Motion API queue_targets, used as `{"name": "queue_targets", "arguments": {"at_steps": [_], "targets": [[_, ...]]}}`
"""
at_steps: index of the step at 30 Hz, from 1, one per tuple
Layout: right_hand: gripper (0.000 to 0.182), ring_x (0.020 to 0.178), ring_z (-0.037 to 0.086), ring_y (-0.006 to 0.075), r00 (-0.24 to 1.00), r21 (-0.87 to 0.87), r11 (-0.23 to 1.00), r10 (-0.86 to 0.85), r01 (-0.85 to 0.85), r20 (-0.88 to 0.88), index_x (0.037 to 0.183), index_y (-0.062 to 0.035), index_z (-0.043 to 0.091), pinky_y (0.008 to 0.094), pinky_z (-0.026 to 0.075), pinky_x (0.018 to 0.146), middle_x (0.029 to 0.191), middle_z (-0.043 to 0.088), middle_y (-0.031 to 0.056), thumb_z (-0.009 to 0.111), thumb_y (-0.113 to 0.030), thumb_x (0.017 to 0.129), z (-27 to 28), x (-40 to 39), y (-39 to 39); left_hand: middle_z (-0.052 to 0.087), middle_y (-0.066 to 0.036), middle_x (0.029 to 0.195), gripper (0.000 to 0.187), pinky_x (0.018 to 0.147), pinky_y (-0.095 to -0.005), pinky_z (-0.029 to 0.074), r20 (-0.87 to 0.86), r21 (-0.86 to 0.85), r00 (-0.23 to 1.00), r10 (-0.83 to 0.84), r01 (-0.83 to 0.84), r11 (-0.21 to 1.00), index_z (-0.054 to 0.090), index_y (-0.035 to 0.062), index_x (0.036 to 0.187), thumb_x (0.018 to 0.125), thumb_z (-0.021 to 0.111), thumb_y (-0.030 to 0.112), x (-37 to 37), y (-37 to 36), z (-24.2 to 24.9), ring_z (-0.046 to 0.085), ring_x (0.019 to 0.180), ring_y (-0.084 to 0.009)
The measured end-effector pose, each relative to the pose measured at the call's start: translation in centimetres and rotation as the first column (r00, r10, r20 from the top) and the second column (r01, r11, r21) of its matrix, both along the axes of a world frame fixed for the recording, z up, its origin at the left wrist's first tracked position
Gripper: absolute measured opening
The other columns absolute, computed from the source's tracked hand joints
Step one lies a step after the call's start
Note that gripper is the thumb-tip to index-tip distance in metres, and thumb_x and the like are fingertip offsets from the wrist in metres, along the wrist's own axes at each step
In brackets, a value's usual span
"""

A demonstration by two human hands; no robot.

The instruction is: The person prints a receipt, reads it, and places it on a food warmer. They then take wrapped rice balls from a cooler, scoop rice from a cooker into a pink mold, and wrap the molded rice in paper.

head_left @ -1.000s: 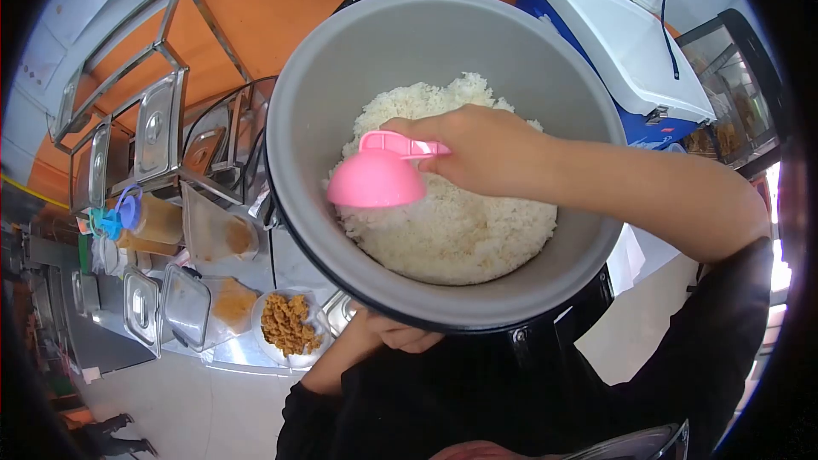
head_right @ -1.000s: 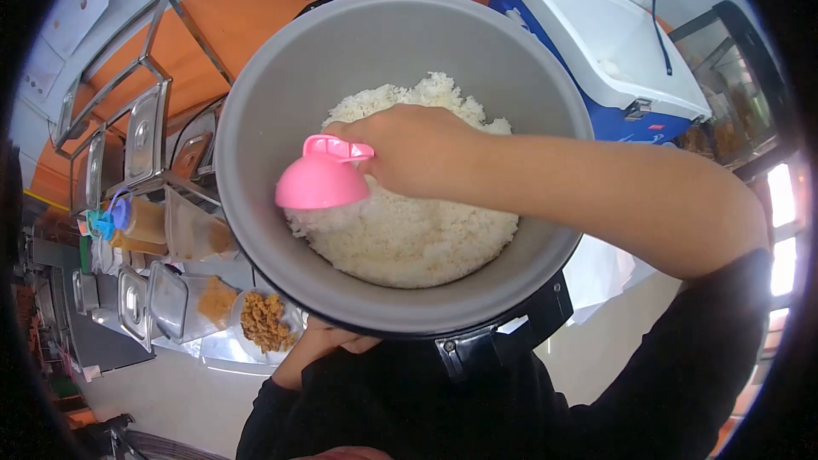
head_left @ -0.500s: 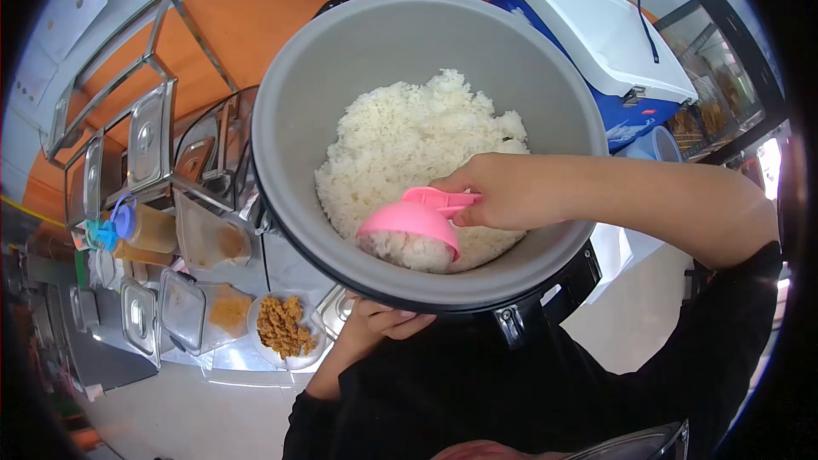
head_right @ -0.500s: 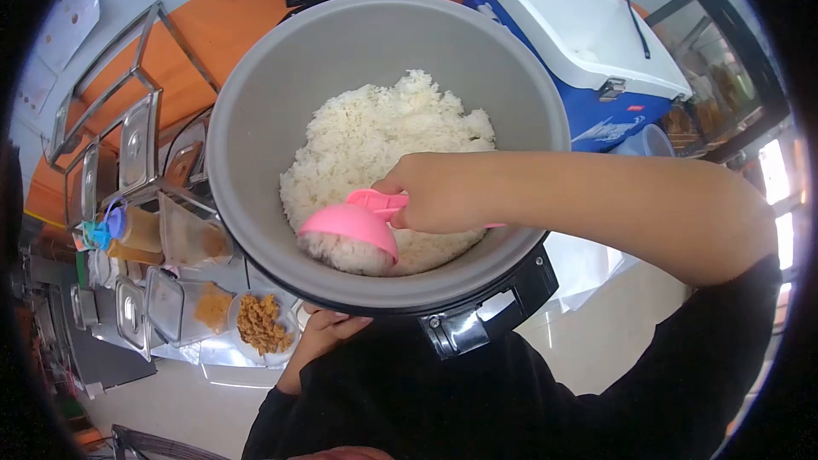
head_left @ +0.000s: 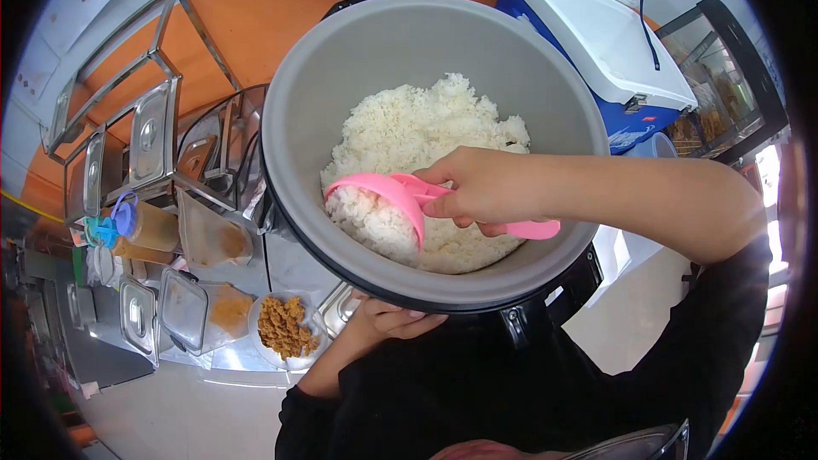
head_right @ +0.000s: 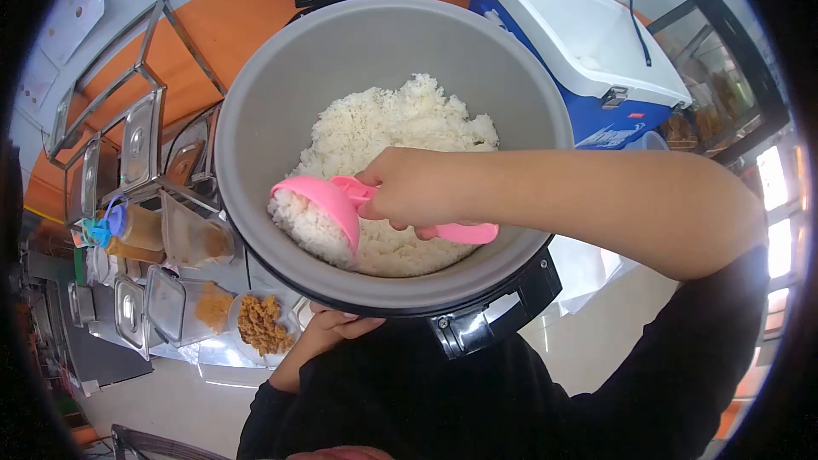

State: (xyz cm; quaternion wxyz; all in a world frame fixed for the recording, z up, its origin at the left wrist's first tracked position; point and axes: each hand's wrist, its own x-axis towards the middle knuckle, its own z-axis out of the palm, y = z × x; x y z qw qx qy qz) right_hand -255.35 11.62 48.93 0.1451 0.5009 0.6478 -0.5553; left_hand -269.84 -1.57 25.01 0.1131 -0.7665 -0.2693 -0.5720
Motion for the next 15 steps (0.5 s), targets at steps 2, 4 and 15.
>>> {"name": "queue_targets", "arguments": {"at_steps": [2,4,15], "targets": [[0.043,0.049,0.042,0.0107,0.998,0.018,0.999,-0.029,0.030,-0.057,0.133,-0.0078,0.048,0.0255,0.038,0.046,0.069,0.047,0.0038,0.051,-0.022,0.093,0.2,0.7,-0.6,0.043,0.012,0.121,0.045,0.105,-0.0389,0.023,-0.045,-0.070,0.999,-0.001,-0.002,0.998,0.061,0.0414,0.106,0.066,0.077,0.028,-0.5,-0.5,-0.6,0.034,0.122,-0.0111],[0.043,0.049,0.041,0.0096,0.999,0.029,1.000,0.007,-0.006,-0.043,0.133,-0.0073,0.048,0.0252,0.037,0.045,0.069,0.047,0.0032,0.051,-0.023,0.093,1.4,1.3,-0.9,0.043,0.012,0.120,0.045,0.104,-0.0375,0.023,-0.049,-0.028,0.997,0.055,-0.056,0.998,0.061,0.0423,0.106,0.067,0.078,0.028,-0.5,-0.4,0.1,0.034,0.121,-0.0101],[0.015,0.041,0.038,0.0056,0.952,-0.265,0.958,-0.180,0.113,-0.246,0.102,-0.0100,0.055,0.0209,0.031,0.038,0.063,0.047,-0.0010,0.051,-0.020,0.091,-3.4,-0.5,3.2,0.040,0.006,0.119,0.049,0.107,-0.0424,0.020,-0.049,0.070,0.985,0.163,-0.159,0.985,0.060,0.0362,0.105,0.063,0.083,0.025,0.2,0.2,1.6,0.034,0.121,-0.0172]]}}
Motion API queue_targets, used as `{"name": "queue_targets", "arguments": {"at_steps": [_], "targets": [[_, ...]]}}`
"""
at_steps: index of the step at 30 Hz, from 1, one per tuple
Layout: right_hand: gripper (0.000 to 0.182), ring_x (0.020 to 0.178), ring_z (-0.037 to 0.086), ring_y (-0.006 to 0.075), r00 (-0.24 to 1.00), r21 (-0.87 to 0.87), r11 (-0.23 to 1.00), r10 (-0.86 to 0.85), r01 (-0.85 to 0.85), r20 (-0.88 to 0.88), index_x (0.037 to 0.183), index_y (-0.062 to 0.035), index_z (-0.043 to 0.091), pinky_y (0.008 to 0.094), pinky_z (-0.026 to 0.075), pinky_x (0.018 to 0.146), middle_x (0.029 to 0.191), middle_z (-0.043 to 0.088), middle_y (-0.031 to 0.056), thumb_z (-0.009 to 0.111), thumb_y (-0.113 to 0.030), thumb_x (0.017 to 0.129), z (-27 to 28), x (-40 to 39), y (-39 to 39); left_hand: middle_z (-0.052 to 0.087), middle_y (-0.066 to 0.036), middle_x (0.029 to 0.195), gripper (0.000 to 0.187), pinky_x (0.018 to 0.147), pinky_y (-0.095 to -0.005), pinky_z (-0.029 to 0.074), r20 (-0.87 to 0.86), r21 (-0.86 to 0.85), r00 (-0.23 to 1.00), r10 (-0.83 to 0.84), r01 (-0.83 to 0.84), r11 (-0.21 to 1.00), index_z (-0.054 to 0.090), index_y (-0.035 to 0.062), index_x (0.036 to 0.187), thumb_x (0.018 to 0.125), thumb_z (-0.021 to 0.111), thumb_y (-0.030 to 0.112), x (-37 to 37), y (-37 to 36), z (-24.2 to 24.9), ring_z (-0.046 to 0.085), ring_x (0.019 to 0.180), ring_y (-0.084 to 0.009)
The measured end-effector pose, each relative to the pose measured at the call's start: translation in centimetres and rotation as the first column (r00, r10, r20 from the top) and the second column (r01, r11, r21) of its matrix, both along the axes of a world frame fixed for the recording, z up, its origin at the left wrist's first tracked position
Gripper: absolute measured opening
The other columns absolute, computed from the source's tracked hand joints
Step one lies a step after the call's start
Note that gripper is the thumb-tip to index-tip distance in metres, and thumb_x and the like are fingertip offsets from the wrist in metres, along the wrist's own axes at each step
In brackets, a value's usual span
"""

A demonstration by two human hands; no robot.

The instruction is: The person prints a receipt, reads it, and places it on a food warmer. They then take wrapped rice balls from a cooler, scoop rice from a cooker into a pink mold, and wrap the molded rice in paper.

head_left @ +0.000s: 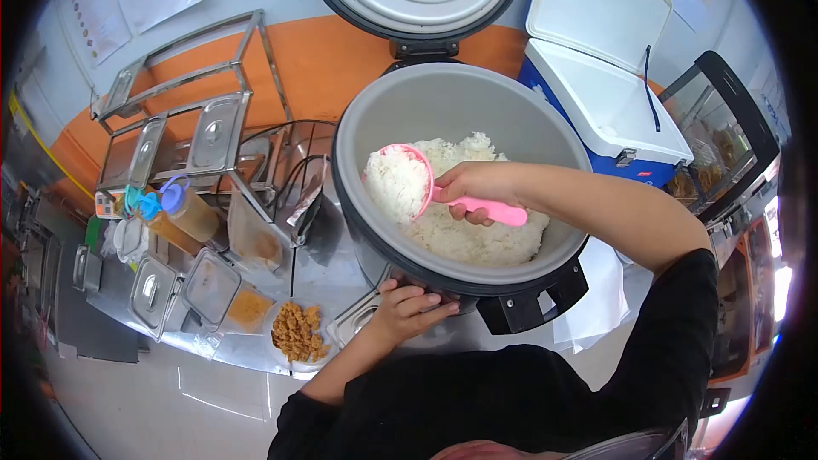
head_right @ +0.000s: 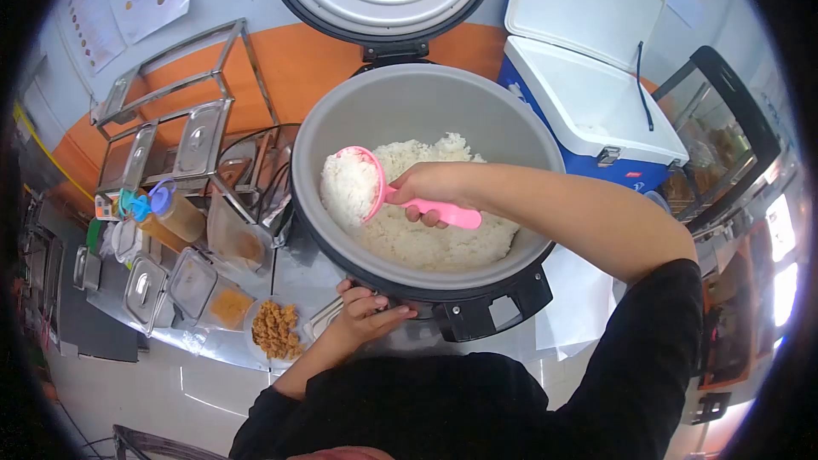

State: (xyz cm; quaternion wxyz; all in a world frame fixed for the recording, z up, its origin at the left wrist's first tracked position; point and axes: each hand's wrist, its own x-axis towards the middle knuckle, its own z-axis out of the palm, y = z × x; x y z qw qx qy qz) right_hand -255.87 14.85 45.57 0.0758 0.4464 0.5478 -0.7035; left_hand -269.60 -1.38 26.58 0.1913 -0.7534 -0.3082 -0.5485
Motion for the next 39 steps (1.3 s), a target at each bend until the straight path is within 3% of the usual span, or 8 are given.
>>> {"name": "queue_targets", "arguments": {"at_steps": [3,6,10,13,19,24,31,39], "targets": [[0.018,0.042,0.037,0.0047,0.997,0.021,0.998,0.064,-0.065,0.045,0.108,-0.0201,0.055,0.0222,0.032,0.039,0.064,0.047,-0.0050,0.052,-0.027,0.092,0.4,0.2,0.3,0.046,0.007,0.124,0.046,0.108,-0.0435,0.021,-0.008,-0.063,1.000,-0.016,0.015,0.998,0.061,0.0332,0.110,0.068,0.076,0.019,-0.2,-0.9,-0.1,0.039,0.124,-0.0171],[0.025,0.041,0.037,0.0058,0.998,0.059,0.997,0.055,-0.054,-0.008,0.115,-0.0171,0.054,0.0228,0.033,0.040,0.064,0.047,-0.0039,0.051,-0.026,0.092,1.3,0.7,0.0,0.051,0.002,0.119,0.046,0.105,-0.0468,0.028,0.017,-0.212,0.996,-0.093,0.094,0.973,0.061,0.0268,0.106,0.066,0.075,0.011,-0.9,-2.9,0.6,0.045,0.120,-0.0218],[0.041,0.046,0.043,0.0094,0.997,0.428,0.904,0.036,-0.001,-0.073,0.131,-0.0088,0.046,0.0250,0.038,0.044,0.071,0.050,0.0024,0.048,-0.022,0.092,2.2,0.3,-0.9,0.055,-0.003,0.111,0.046,0.093,-0.0461,0.040,0.143,-0.311,0.986,-0.085,0.126,0.942,0.060,0.0190,0.103,0.061,0.073,0.004,-1.2,-5.0,-1.3,0.054,0.108,-0.0249],[0.050,0.047,0.044,0.0096,0.994,0.526,0.844,0.100,-0.104,0.036,0.140,-0.0076,0.035,0.0247,0.039,0.045,0.073,0.049,0.0031,0.048,-0.021,0.094,1.8,0.0,-0.7,0.056,-0.005,0.108,0.045,0.084,-0.0428,0.045,0.179,-0.323,0.977,-0.115,0.168,0.931,0.059,0.0151,0.102,0.061,0.070,0.001,-1.1,-6.0,-2.0,0.057,0.100,-0.0256],[0.049,0.051,0.048,0.0139,0.972,0.685,0.693,0.112,-0.226,0.208,0.138,-0.0110,0.040,0.0285,0.042,0.048,0.077,0.051,0.0071,0.051,-0.023,0.092,2.0,-0.5,-1.7,0.058,-0.006,0.105,0.047,0.074,-0.0365,0.046,0.214,-0.358,0.966,-0.146,0.217,0.908,0.059,0.0121,0.105,0.060,0.066,-0.003,-0.5,-7.2,-2.7,0.059,0.089,-0.0251],[0.046,0.052,0.048,0.0134,0.971,0.611,0.760,0.119,-0.223,0.207,0.135,-0.0098,0.044,0.0283,0.042,0.049,0.076,0.051,0.0065,0.050,-0.024,0.092,2.1,0.0,-1.8,0.058,-0.006,0.104,0.050,0.072,-0.0348,0.045,0.205,-0.412,0.965,-0.163,0.236,0.880,0.058,0.0119,0.107,0.060,0.065,-0.003,-0.9,-7.4,-3.2,0.059,0.087,-0.0252],[0.040,0.050,0.044,0.0117,0.971,0.459,0.864,0.126,-0.208,0.203,0.129,-0.0086,0.051,0.0270,0.039,0.047,0.071,0.047,0.0030,0.049,-0.024,0.092,3.7,1.1,-4.8,0.056,-0.006,0.104,0.051,0.073,-0.0368,0.044,0.194,-0.345,0.976,-0.095,0.159,0.925,0.057,0.0132,0.107,0.059,0.064,-0.002,-0.5,-6.2,-2.0,0.058,0.086,-0.0251],[0.035,0.044,0.037,0.0064,0.990,0.262,0.956,0.121,-0.136,0.072,0.124,-0.0095,0.052,0.0223,0.032,0.040,0.064,0.043,-0.0015,0.050,-0.026,0.093,3.8,3.5,-3.2,0.056,-0.006,0.103,0.052,0.071,-0.0363,0.044,0.160,-0.301,0.970,-0.183,0.225,0.927,0.056,0.0132,0.107,0.058,0.065,-0.002,-0.1,-5.8,-1.5,0.059,0.082,-0.0237]]}}
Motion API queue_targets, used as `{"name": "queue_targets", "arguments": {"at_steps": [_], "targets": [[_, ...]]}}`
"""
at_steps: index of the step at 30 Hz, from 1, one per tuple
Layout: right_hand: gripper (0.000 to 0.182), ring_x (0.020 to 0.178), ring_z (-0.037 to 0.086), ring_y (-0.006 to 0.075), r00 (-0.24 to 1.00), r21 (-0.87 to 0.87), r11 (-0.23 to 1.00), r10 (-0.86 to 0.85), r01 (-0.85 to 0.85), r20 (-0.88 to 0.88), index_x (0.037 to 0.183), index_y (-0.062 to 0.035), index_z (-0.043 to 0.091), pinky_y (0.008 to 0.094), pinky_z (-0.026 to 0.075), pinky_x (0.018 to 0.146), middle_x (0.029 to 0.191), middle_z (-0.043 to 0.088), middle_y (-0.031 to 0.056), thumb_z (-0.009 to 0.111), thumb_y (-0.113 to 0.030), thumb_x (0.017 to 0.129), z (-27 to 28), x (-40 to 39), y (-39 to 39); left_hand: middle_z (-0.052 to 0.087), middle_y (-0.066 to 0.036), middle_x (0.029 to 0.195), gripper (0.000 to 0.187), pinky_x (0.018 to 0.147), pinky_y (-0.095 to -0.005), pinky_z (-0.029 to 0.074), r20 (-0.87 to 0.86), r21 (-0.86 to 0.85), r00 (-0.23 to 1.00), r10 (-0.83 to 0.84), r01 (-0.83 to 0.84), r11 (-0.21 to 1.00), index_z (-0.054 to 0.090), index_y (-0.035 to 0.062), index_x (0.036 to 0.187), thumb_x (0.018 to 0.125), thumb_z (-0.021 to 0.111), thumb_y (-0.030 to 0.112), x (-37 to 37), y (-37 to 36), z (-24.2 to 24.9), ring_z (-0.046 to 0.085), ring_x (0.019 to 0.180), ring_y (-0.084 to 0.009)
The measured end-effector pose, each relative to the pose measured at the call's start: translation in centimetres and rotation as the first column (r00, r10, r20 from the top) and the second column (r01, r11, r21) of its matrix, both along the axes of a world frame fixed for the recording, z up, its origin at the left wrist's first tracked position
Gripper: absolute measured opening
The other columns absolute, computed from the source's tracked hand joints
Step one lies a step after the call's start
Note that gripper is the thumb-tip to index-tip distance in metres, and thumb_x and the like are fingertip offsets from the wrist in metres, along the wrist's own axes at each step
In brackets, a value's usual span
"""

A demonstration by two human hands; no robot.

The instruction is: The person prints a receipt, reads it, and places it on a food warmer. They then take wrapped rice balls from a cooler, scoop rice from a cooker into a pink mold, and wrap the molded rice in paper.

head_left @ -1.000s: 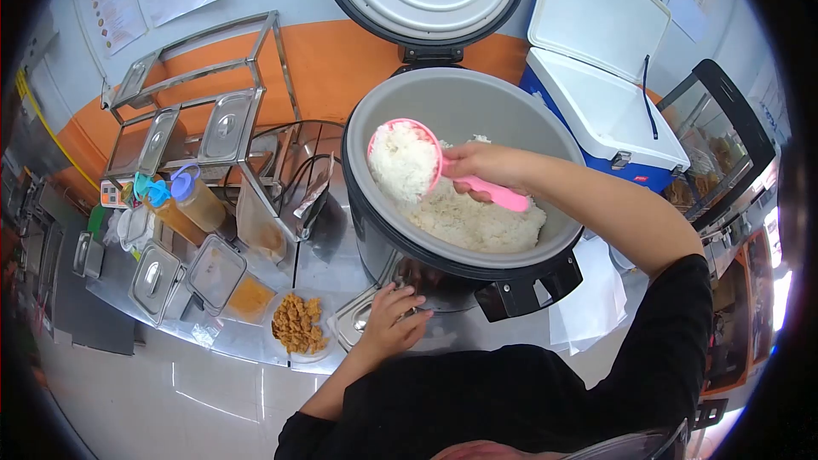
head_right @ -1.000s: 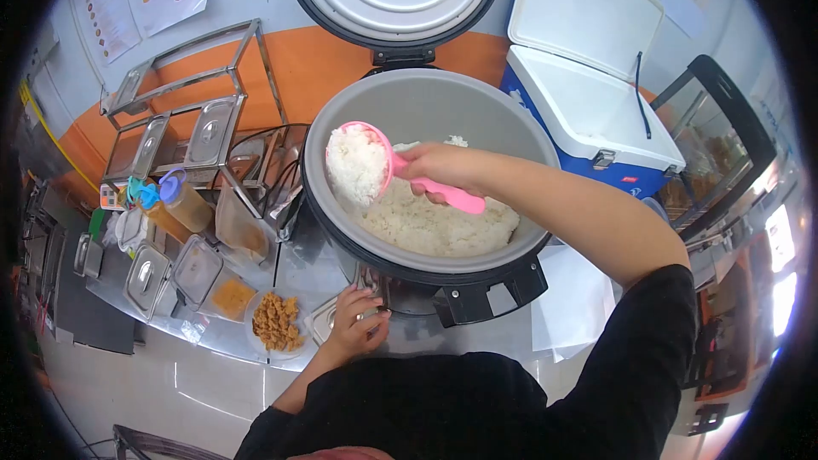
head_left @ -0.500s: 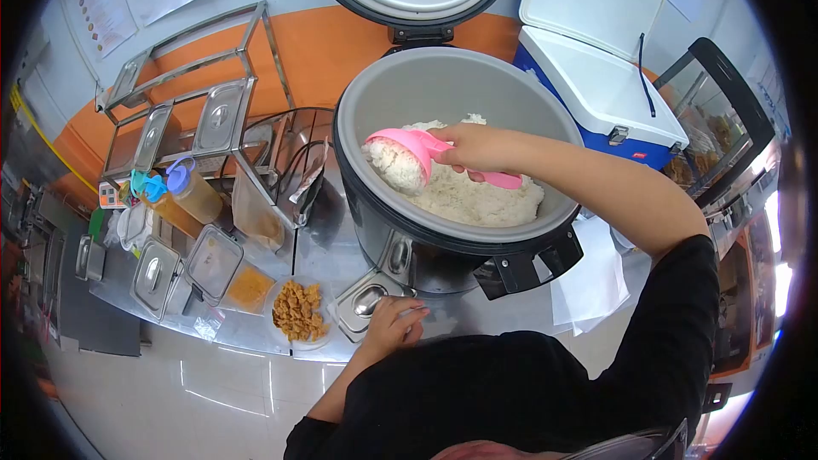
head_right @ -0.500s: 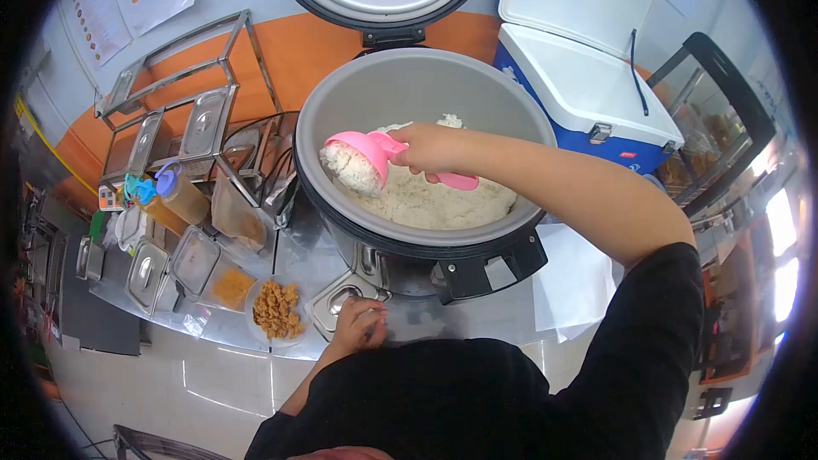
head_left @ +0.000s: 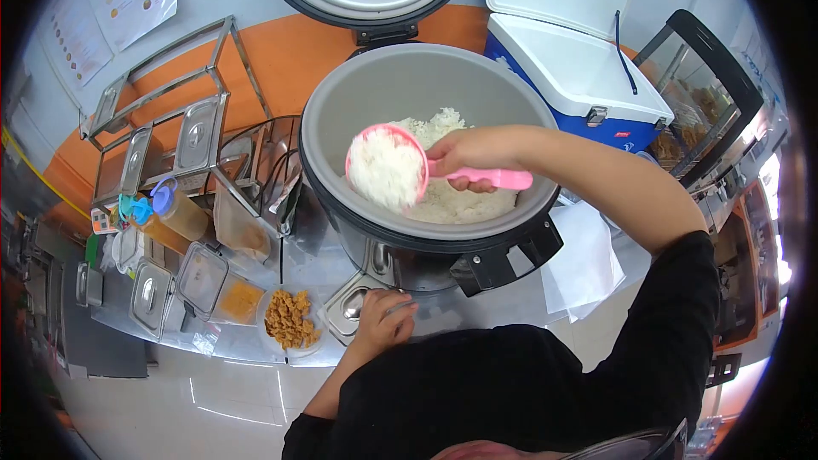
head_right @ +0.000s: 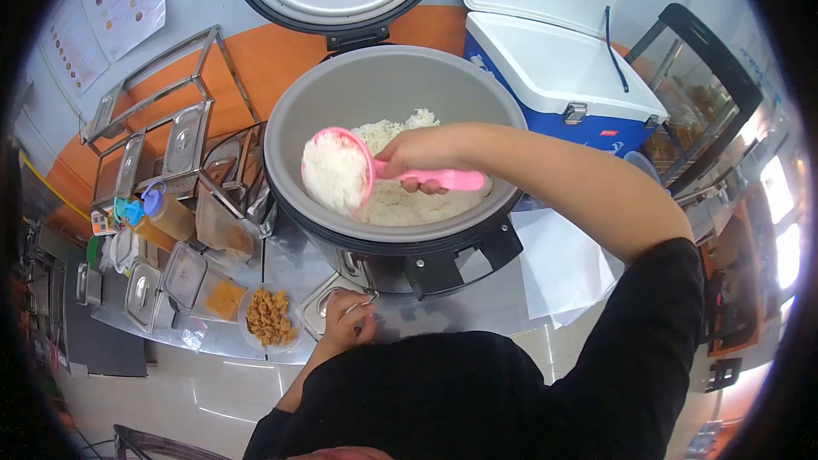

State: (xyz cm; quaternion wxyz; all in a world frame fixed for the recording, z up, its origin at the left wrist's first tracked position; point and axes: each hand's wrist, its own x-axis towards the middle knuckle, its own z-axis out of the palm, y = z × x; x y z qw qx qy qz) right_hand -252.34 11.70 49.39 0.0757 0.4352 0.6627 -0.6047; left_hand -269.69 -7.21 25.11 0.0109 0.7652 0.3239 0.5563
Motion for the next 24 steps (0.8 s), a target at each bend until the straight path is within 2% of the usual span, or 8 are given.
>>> {"name": "queue_targets", "arguments": {"at_steps": [5,8,11,14,17,19,21,24], "targets": [[0.023,0.044,0.036,0.0046,0.989,-0.008,0.992,-0.128,0.128,-0.076,0.109,-0.0105,0.052,0.0193,0.029,0.037,0.062,0.042,-0.0030,0.051,-0.027,0.093,0.4,0.4,1.7,0.057,-0.006,0.101,0.050,0.067,-0.0350,0.044,-0.014,-0.054,0.999,0.034,-0.034,0.998,0.056,0.0123,0.106,0.059,0.065,-0.004,0.9,-2.0,0.2,0.058,0.076,-0.0232],[0.025,0.045,0.037,0.0048,0.992,0.025,0.995,-0.091,0.094,-0.092,0.111,-0.0100,0.051,0.0197,0.030,0.038,0.063,0.042,-0.0031,0.051,-0.028,0.093,-0.2,0.3,2.6,0.058,-0.007,0.098,0.048,0.065,-0.0351,0.044,0.033,-0.111,0.995,0.093,-0.088,0.990,0.055,0.0115,0.105,0.060,0.064,-0.005,1.8,-3.6,-1.0,0.058,0.075,-0.0233],[0.013,0.045,0.039,0.0061,1.000,0.058,0.998,-0.023,0.022,0.009,0.092,-0.0126,0.051,0.0225,0.034,0.041,0.062,0.043,-0.0032,0.046,-0.024,0.094,-1.1,-1.1,2.2,0.059,-0.007,0.096,0.047,0.064,-0.0352,0.044,0.026,-0.126,0.990,0.138,-0.133,0.983,0.055,0.0108,0.104,0.061,0.063,-0.006,2.8,-4.8,-0.6,0.058,0.074,-0.0233],[0.014,0.045,0.039,0.0052,0.989,0.019,0.995,0.099,-0.101,0.111,0.090,-0.0132,0.049,0.0215,0.033,0.041,0.063,0.043,-0.0033,0.044,-0.025,0.096,-1.9,-2.2,1.9,0.060,-0.007,0.095,0.046,0.064,-0.0350,0.043,-0.009,-0.121,0.985,0.173,-0.173,0.977,0.055,0.0107,0.104,0.062,0.063,-0.006,3.6,-5.9,0.7,0.058,0.073,-0.0234],[0.015,0.046,0.039,0.0040,0.989,-0.131,0.980,0.150,-0.148,0.012,0.092,-0.0138,0.048,0.0206,0.031,0.040,0.064,0.043,-0.0033,0.043,-0.027,0.097,-1.1,-0.6,2.4,0.060,-0.007,0.094,0.044,0.064,-0.0349,0.043,-0.046,-0.137,0.979,0.197,-0.201,0.970,0.055,0.0107,0.104,0.064,0.062,-0.006,4.6,-7.0,0.8,0.058,0.074,-0.0241],[0.015,0.046,0.038,0.0035,0.989,-0.208,0.969,0.122,-0.137,-0.083,0.095,-0.0141,0.049,0.0196,0.029,0.039,0.064,0.042,-0.0034,0.042,-0.027,0.097,-0.1,1.0,2.3,0.061,-0.007,0.093,0.041,0.065,-0.0352,0.044,-0.066,-0.186,0.981,0.184,-0.193,0.963,0.056,0.0103,0.103,0.066,0.062,-0.005,5.6,-7.5,0.5,0.058,0.076,-0.0249],[0.015,0.045,0.037,0.0032,0.982,-0.295,0.950,0.048,-0.101,-0.183,0.097,-0.0141,0.049,0.0188,0.027,0.037,0.064,0.042,-0.0034,0.042,-0.027,0.097,1.0,3.3,1.6,0.061,-0.008,0.093,0.036,0.066,-0.0359,0.045,-0.075,-0.274,0.988,0.138,-0.153,0.949,0.058,0.0096,0.101,0.068,0.061,-0.005,7.2,-7.8,0.3,0.059,0.079,-0.0259],[0.016,0.044,0.035,0.0031,0.938,-0.421,0.906,-0.112,-0.038,-0.327,0.100,-0.0132,0.049,0.0179,0.024,0.035,0.063,0.041,-0.0034,0.043,-0.028,0.097,2.5,8.8,-0.4,0.061,-0.009,0.095,0.028,0.069,-0.0370,0.046,-0.091,-0.440,0.996,-0.025,-0.018,0.898,0.061,0.0079,0.097,0.071,0.059,-0.003,10.2,-6.5,-1.0,0.060,0.082,-0.0273]]}}
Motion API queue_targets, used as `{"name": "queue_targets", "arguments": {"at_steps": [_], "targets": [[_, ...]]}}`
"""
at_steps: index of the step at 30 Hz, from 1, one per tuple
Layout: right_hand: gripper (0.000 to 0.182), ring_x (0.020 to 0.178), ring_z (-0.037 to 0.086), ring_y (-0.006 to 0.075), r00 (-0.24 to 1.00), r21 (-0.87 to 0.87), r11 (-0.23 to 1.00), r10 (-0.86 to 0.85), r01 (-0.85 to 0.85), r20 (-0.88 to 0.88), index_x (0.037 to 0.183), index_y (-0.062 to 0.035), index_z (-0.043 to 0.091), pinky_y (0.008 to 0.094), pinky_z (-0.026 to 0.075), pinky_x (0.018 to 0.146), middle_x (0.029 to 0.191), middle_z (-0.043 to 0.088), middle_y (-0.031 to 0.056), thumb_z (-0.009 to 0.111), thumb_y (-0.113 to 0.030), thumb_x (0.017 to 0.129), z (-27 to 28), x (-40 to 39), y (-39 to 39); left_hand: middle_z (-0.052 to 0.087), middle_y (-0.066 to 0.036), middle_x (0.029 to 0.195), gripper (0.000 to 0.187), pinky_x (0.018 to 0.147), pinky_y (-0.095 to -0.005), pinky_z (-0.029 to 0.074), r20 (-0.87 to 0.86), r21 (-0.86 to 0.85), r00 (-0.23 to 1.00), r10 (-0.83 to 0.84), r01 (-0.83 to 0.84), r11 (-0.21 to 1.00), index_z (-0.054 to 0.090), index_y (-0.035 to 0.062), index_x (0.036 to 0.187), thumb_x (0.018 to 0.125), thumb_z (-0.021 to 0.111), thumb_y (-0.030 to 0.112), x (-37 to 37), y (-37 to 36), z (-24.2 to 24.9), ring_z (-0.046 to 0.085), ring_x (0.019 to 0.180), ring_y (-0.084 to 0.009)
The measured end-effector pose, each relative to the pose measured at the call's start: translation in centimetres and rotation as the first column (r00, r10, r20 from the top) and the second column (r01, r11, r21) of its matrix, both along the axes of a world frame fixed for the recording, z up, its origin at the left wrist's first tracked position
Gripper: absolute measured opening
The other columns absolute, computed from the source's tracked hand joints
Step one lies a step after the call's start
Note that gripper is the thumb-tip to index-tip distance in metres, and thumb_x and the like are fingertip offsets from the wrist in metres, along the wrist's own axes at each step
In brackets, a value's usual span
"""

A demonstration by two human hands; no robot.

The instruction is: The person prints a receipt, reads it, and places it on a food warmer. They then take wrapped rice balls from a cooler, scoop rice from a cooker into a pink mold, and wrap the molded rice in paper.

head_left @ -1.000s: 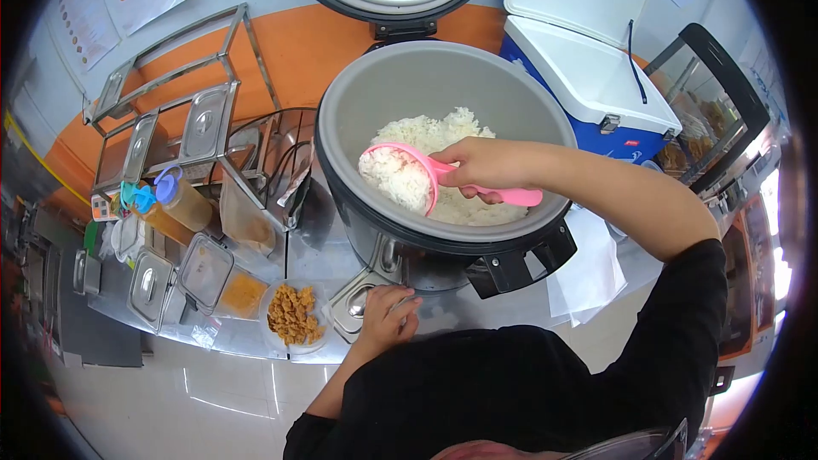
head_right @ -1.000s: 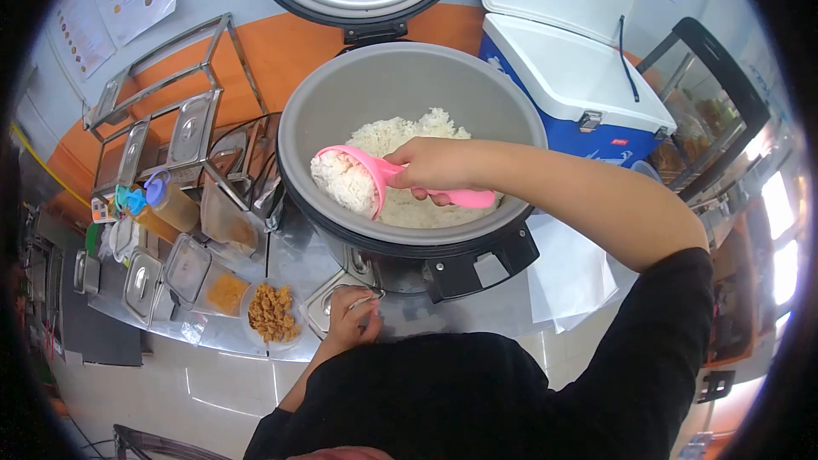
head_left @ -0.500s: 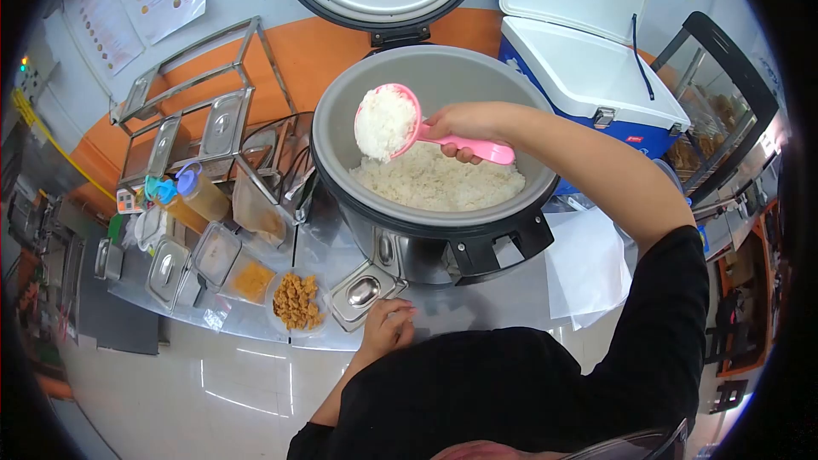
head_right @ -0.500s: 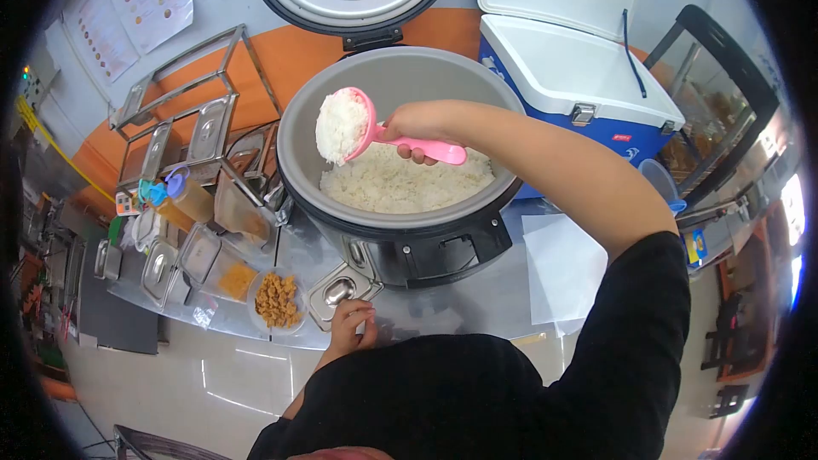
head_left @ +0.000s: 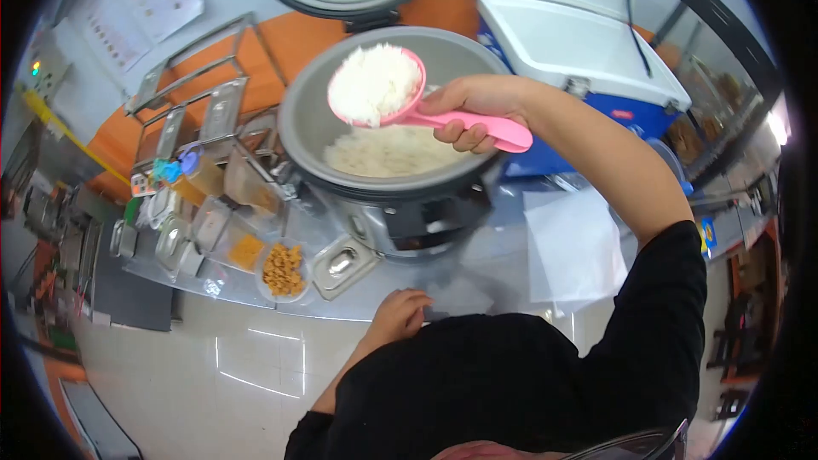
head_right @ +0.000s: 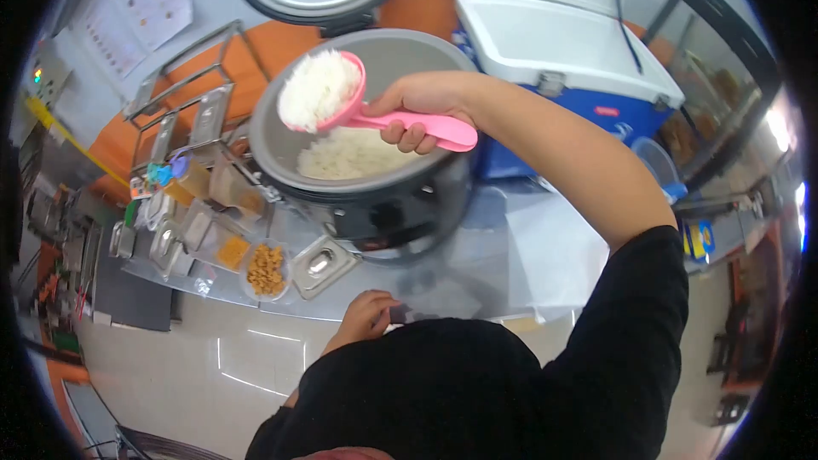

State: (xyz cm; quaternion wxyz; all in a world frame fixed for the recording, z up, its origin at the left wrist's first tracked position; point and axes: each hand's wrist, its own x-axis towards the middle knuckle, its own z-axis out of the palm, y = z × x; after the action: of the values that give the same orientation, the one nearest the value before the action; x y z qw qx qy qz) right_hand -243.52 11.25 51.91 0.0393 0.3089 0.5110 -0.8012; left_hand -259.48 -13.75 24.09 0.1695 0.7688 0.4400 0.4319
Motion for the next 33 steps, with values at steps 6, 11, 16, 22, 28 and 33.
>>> {"name": "queue_targets", "arguments": {"at_steps": [6,11,16,22,28,33], "targets": [[0.017,0.039,0.035,0.0047,0.934,-0.158,0.942,-0.319,0.295,-0.161,0.100,-0.0086,0.050,0.0184,0.024,0.032,0.060,0.041,-0.0010,0.047,-0.025,0.096,-2.1,15.8,-6.4,0.054,-0.008,0.122,0.034,0.095,-0.0456,0.037,-0.199,-0.267,0.938,-0.283,0.226,0.937,0.057,0.0117,0.115,0.081,0.053,0.008,9.9,6.0,-4.0,0.047,0.115,-0.0302],[0.016,0.040,0.037,0.0066,0.782,-0.221,0.770,-0.622,0.599,-0.050,0.100,-0.0093,0.045,0.0194,0.026,0.032,0.060,0.041,0.0003,0.046,-0.025,0.096,-9.0,26.7,-11.1,0.040,-0.008,0.140,0.041,0.102,-0.0576,0.027,-0.321,-0.205,0.874,-0.364,0.311,0.928,0.050,0.0141,0.128,0.087,0.052,0.021,20.5,9.6,-4.3,0.037,0.128,-0.0299],[0.018,0.039,0.035,0.0074,0.573,-0.266,0.550,-0.820,0.792,0.010,0.101,-0.0110,0.045,0.0222,0.031,0.036,0.057,0.039,-0.0003,0.044,-0.028,0.097,-17.9,33.4,-14.0,0.035,-0.007,0.145,0.042,0.107,-0.0614,0.019,-0.481,-0.232,0.736,-0.476,0.416,0.879,0.050,0.0192,0.131,0.090,0.053,0.031,24.9,11.2,-5.9,0.030,0.135,-0.0263],[0.018,0.041,0.039,0.0105,0.404,-0.160,0.422,-0.905,0.893,-0.132,0.098,-0.0081,0.042,0.0411,0.048,0.087,0.058,0.040,-0.0007,0.044,-0.026,0.097,-25.6,34.6,-15.9,0.041,-0.002,0.141,0.031,0.107,-0.0618,0.016,-0.384,-0.325,0.733,-0.562,0.462,0.825,0.061,0.0199,0.118,0.088,0.055,0.028,20.0,12.9,-7.8,0.032,0.135,-0.0252],[0.012,0.041,0.039,0.0108,0.369,-0.011,0.372,-0.923,0.928,-0.112,0.097,-0.0065,0.044,0.0414,0.039,0.102,0.058,0.041,-0.0012,0.041,-0.018,0.095,-29.9,33.4,-16.0,0.043,-0.004,0.137,0.038,0.108,-0.0619,0.014,-0.535,-0.376,0.755,-0.379,0.189,0.907,0.055,0.0139,0.120,0.085,0.058,0.029,19.9,12.7,-5.1,0.030,0.136,-0.0247],[0.014,0.041,0.040,0.0116,0.360,0.005,0.361,-0.927,0.932,-0.105,0.100,-0.0050,0.043,0.0392,0.042,0.101,0.058,0.041,-0.0009,0.040,-0.018,0.096,-32.1,33.4,-16.2,0.036,-0.004,0.143,0.054,0.108,-0.0628,0.013,-0.575,-0.182,0.757,-0.309,0.250,0.951,0.042,0.0104,0.134,0.087,0.055,0.034,25.9,13.3,-6.4,0.026,0.138,-0.0244]]}}
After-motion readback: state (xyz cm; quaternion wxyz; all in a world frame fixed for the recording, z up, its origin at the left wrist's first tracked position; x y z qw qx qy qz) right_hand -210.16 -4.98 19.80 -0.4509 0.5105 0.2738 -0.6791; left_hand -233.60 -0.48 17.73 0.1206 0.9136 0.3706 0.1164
